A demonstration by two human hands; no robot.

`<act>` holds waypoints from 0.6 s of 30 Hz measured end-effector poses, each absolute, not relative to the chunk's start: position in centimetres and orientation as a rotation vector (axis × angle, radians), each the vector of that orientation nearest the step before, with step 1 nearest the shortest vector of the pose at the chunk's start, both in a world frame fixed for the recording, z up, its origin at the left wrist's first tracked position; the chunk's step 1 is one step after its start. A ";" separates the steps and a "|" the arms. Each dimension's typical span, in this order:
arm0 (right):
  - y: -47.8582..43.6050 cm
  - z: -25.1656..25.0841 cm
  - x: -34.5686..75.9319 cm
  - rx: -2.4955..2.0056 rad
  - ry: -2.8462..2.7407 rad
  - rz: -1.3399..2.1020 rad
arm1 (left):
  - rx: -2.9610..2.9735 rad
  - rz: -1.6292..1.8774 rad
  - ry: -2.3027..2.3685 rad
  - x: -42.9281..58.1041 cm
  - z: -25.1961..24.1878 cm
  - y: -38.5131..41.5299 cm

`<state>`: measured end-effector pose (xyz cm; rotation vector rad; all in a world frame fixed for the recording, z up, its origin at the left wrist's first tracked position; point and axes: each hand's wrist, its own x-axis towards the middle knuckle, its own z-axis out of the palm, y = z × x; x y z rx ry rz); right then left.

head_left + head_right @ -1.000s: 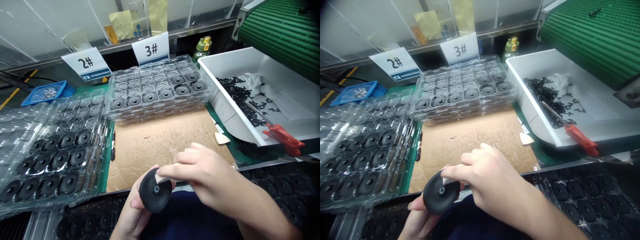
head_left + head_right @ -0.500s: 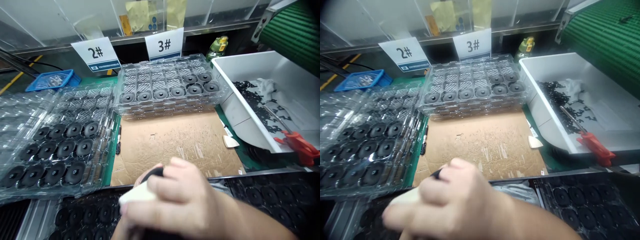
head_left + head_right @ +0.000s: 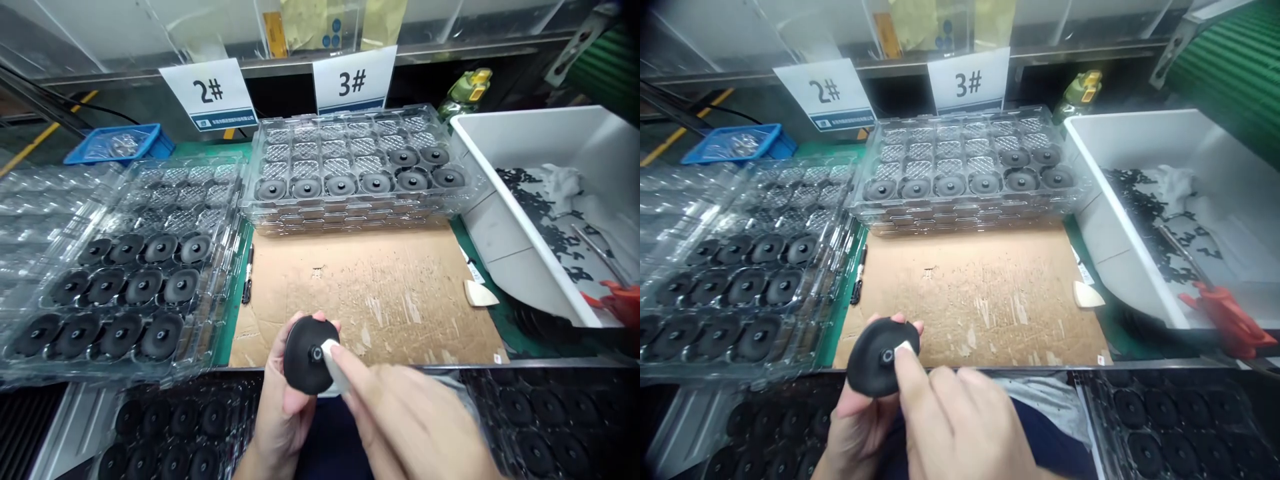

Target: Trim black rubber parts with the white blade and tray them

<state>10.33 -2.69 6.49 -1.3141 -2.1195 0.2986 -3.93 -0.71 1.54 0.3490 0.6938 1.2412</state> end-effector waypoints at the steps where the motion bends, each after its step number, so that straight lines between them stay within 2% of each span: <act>1: -2.6 6.5 10.6 -1.294 -2.088 0.378 | 0.356 1.259 0.691 -3.9 1.5 -0.7; 7: -1.5 7.2 10.9 -1.177 -1.894 0.807 | 0.282 1.248 0.730 -3.5 2.0 -0.6; 12: -1.0 5.5 13.0 -1.159 -1.524 1.174 | 0.287 1.223 0.716 -3.6 2.0 -0.5; 15: -0.8 5.3 14.7 -1.346 -1.317 1.059 | 0.297 1.244 0.707 -3.5 1.7 -0.6; 18: -0.9 6.6 14.4 -1.423 -1.402 0.777 | 0.293 1.211 0.730 -2.9 1.6 -0.9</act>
